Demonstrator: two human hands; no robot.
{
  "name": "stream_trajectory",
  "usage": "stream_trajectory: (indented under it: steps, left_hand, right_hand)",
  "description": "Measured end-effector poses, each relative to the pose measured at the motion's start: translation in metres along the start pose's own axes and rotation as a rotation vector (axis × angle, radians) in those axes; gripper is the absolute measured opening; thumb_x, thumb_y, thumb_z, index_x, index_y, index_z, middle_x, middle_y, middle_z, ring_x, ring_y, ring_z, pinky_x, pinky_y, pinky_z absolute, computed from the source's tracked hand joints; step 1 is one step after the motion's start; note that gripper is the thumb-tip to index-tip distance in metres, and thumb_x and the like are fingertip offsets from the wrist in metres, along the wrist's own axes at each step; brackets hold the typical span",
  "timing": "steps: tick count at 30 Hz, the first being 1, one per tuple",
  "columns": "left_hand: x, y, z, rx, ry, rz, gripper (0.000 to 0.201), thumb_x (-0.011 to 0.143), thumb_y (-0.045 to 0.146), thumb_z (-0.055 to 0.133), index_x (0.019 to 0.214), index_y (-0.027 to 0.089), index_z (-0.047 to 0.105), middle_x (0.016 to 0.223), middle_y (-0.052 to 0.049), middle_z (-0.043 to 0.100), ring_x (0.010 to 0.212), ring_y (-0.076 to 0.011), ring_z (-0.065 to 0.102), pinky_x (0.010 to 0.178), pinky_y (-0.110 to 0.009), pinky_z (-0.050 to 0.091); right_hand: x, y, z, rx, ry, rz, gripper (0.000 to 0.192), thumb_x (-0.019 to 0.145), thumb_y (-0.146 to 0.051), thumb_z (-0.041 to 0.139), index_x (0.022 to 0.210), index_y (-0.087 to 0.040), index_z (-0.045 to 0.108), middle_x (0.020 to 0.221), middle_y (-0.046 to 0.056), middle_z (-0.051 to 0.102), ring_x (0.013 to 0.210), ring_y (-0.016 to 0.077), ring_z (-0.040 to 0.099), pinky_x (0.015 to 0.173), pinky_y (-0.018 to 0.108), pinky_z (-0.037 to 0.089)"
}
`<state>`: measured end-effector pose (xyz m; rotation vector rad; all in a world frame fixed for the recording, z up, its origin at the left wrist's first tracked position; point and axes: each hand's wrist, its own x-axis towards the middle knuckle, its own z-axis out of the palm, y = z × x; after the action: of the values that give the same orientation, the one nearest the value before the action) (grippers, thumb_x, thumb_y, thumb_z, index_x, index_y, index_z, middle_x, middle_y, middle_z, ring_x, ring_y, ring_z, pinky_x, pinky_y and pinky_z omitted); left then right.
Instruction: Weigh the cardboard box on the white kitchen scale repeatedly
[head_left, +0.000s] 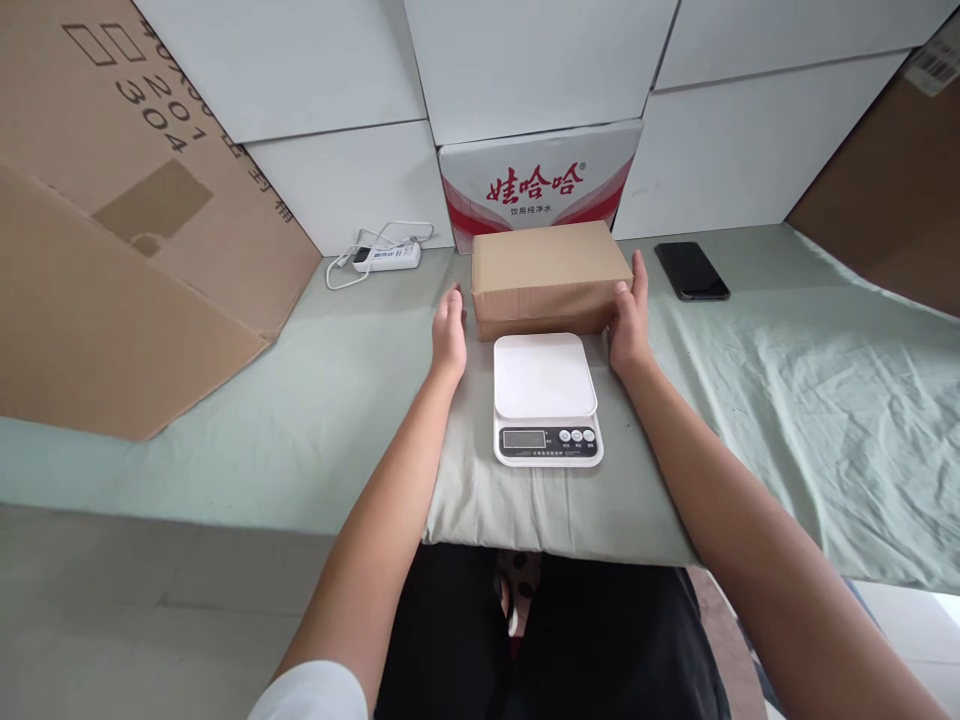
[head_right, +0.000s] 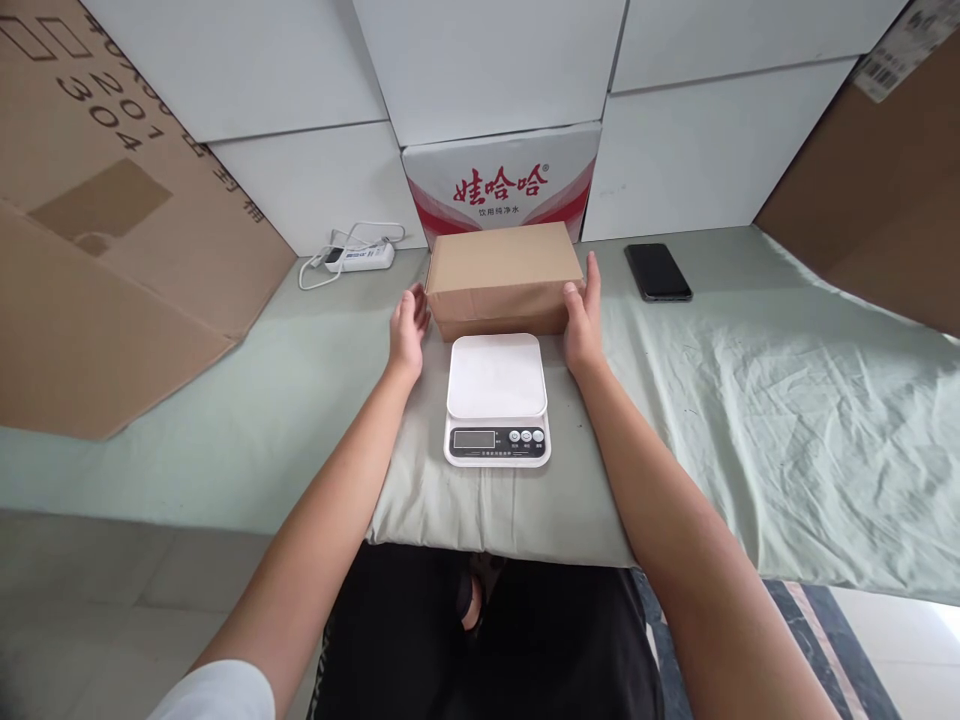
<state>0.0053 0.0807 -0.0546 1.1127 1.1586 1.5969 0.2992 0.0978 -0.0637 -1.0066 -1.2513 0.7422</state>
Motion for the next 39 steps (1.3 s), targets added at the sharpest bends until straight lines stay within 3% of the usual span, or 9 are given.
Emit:
stream_trajectory:
  steps: [3,7,12,18,29,34,39]
  left_hand:
    - [0.005,0.007,-0.010,-0.003,0.101,-0.032,0.087,0.102,0.087,0.048,0.161,0.026,0.063,0.185,-0.012,0.050,0.176,-0.0294,0.042,0.140,-0.042,0.042]
    - [0.006,0.011,-0.012,-0.016,0.125,-0.073,0.087,0.106,0.083,0.041,0.166,0.023,0.058,0.186,-0.015,0.047,0.175,-0.0285,0.043,0.138,-0.040,0.045]
    - [0.004,0.008,-0.006,-0.002,0.093,-0.078,0.091,0.103,0.089,0.041,0.163,0.024,0.062,0.183,-0.017,0.051,0.175,-0.0307,0.044,0.138,-0.043,0.045]
    - [0.002,0.010,-0.002,-0.023,0.054,-0.119,0.082,0.107,0.082,0.042,0.161,0.025,0.063,0.178,-0.017,0.058,0.173,-0.0278,0.048,0.136,-0.043,0.046]
    - [0.001,0.005,0.000,-0.001,0.030,-0.085,0.088,0.102,0.089,0.044,0.157,0.024,0.067,0.177,-0.017,0.059,0.173,-0.0320,0.048,0.136,-0.046,0.048]
    - [-0.002,0.004,0.002,-0.026,0.020,-0.074,0.081,0.103,0.085,0.049,0.154,0.026,0.070,0.177,-0.014,0.060,0.171,-0.0329,0.050,0.137,-0.049,0.047]
    - [-0.007,0.003,0.003,-0.031,-0.022,-0.036,0.078,0.102,0.083,0.056,0.152,0.025,0.073,0.175,-0.012,0.062,0.169,-0.0333,0.053,0.139,-0.050,0.046]
  right_hand:
    - [0.001,0.002,-0.003,0.092,0.051,0.109,0.110,0.082,-0.095,0.059,0.177,-0.048,0.028,0.175,0.001,0.058,0.170,0.0361,0.051,0.142,0.063,0.042]
    - [0.000,0.001,-0.003,0.176,0.098,0.170,0.109,0.079,-0.091,0.064,0.173,-0.046,0.034,0.175,0.002,0.059,0.168,0.0330,0.055,0.141,0.058,0.044]
    - [0.003,0.010,-0.006,0.104,0.053,0.144,0.098,0.085,-0.092,0.058,0.171,-0.049,0.039,0.178,0.000,0.056,0.168,0.0326,0.055,0.137,0.060,0.048]
    - [0.003,0.007,-0.005,0.137,0.097,0.190,0.081,0.087,-0.082,0.061,0.158,-0.043,0.054,0.177,0.000,0.057,0.171,0.0308,0.049,0.142,0.065,0.040]
    - [0.001,0.003,-0.003,0.151,0.096,0.159,0.087,0.084,-0.084,0.064,0.158,-0.040,0.057,0.176,0.002,0.061,0.170,0.0328,0.051,0.142,0.065,0.043]
    - [0.000,0.001,-0.002,0.085,0.075,0.116,0.088,0.087,-0.087,0.060,0.160,-0.039,0.058,0.175,0.003,0.062,0.170,0.0343,0.052,0.139,0.063,0.049]
    - [-0.003,-0.007,0.002,0.159,0.104,0.136,0.086,0.083,-0.085,0.066,0.154,-0.036,0.062,0.173,0.003,0.064,0.168,0.0346,0.053,0.143,0.064,0.043]
